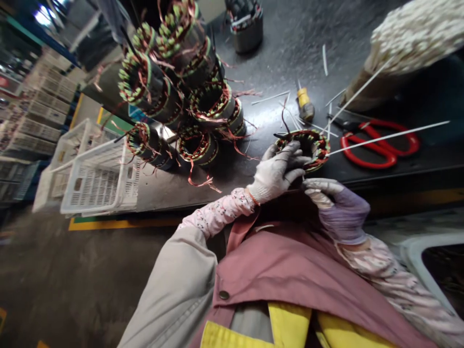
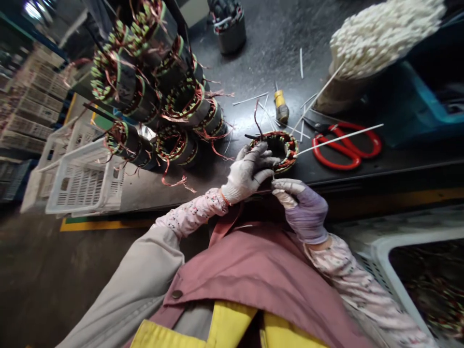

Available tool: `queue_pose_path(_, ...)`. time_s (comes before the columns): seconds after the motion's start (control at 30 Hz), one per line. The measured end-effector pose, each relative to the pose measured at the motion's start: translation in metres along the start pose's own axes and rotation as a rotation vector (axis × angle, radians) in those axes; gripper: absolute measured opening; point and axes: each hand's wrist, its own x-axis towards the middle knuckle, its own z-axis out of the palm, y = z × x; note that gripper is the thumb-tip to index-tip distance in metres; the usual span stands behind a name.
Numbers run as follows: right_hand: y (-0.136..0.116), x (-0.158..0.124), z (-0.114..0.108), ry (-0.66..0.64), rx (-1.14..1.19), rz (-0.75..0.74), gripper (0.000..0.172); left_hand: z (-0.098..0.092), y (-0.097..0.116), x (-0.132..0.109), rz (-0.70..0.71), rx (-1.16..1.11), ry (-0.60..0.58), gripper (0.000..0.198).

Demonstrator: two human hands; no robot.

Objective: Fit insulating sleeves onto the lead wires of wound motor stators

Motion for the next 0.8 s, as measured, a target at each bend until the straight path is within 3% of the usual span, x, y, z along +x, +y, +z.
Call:
queue_pose_path(0.13,-0.015,0.010,-0.013,-0.066,-0.094,0.007,0.003,0.008,-0.002,-0.005,0.118,-0.018,0.032,0.029)
queue_pose_path(0.27,-0.019,0.021,-0.013,-0.125,-0.278,-0.123,0.010,0.012,-0.009,-0.003,0.210,0.046,0.025,0.028)
queue_pose_path(0.43,-0.006,0.034,-0.006,-0.207,-0.448,-0.046,0.034,0.014,-0.010,-0.004,0.246,0.067,0.053,0.031)
queue_pose_path(0.5,-0.005,0.040,-0.006,-0.218,-0.586,-0.127,0.041,0.014,-0.009,-0.003,0.251,0.090,0.034,0.032)
queue_pose_path(0.63,-0.014,0.054,-0.010,-0.175,-0.921,-0.468,0.038,0.016,-0.010,-0.002,0.263,0.088,0.015,0.033)
queue_pose_path(0.73,-0.026,0.054,-0.026,-0.306,-0.862,-0.601,0.039,0.016,-0.010,0.001,0.252,0.070,0.022,0.035)
queue_pose_path(0.8,-0.032,0.047,-0.042,-0.393,-0.710,-0.444,0.038,0.012,-0.009,0.003,0.251,0.087,0.002,0.038)
